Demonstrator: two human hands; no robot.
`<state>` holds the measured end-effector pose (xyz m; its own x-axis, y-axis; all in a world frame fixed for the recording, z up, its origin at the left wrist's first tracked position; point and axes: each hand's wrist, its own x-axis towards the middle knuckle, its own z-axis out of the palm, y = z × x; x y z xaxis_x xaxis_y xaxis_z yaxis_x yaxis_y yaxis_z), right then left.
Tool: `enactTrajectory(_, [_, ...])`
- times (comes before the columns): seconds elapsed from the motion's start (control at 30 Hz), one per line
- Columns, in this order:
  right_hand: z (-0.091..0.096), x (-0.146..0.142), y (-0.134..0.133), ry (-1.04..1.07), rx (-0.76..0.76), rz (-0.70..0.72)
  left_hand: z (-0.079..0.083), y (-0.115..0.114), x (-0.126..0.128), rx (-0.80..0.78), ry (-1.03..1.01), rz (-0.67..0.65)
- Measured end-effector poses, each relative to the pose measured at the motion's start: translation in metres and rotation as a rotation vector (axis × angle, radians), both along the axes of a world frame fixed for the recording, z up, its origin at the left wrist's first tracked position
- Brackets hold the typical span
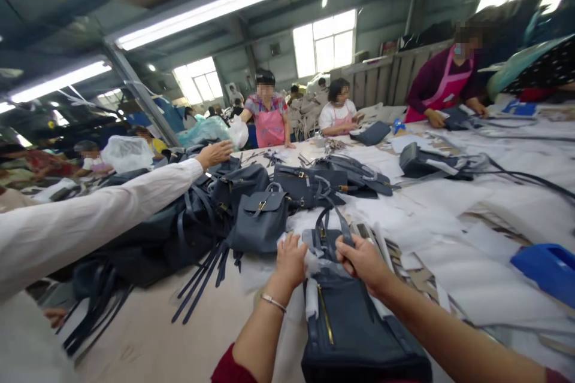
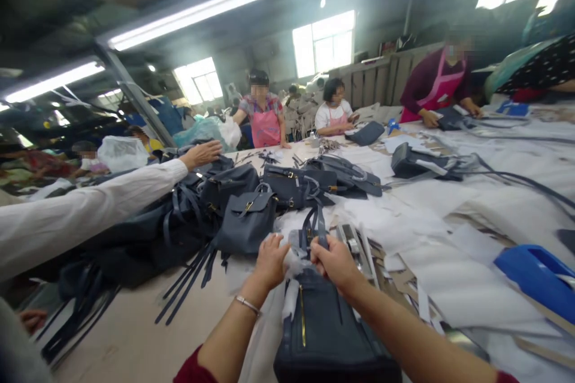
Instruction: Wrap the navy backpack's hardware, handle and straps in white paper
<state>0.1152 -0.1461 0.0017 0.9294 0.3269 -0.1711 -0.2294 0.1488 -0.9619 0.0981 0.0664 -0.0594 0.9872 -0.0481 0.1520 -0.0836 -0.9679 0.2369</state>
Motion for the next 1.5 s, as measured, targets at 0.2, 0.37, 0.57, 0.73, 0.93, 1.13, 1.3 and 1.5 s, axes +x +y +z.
enactTrajectory(0.2, [-0.009, -0.010, -0.012, -0.025, 0.000, -0.014, 0.015, 0.009, 0.007, -0.295, -0.196, 0.067])
enactTrajectory(0.37, [-0.008, -0.016, -0.010, 0.011, 0.108, 0.041, 0.087, -0.002, -0.033, -1.280, -0.308, 0.351])
enactTrajectory(0.57, [0.016, -0.049, 0.005, -0.131, 0.209, 0.310, 0.130, -0.036, -0.096, -1.469, -0.207, 0.195])
enactTrajectory(0.73, [0.011, -0.085, 0.017, -0.050, 0.146, 0.492, 0.087, -0.063, -0.109, -1.490, -0.084, 0.290])
enactTrajectory(0.93, [-0.005, -0.095, -0.010, -0.127, -0.058, 0.463, 0.077, -0.065, -0.107, -2.006, 0.074, 0.386])
enactTrajectory(1.13, [-0.038, -0.096, -0.052, -0.226, -0.314, 0.683, 0.096, -0.033, -0.090, -2.122, -0.073, 0.452])
enactTrajectory(1.3, [-0.070, -0.101, -0.079, -0.230, -0.474, 0.796, 0.092, -0.015, -0.085, -1.994, -0.243, 0.525])
enactTrajectory(1.5, [-0.041, -0.068, -0.095, -0.242, -0.349, 0.488, 0.078, -0.025, -0.094, -1.651, -0.139, 0.358])
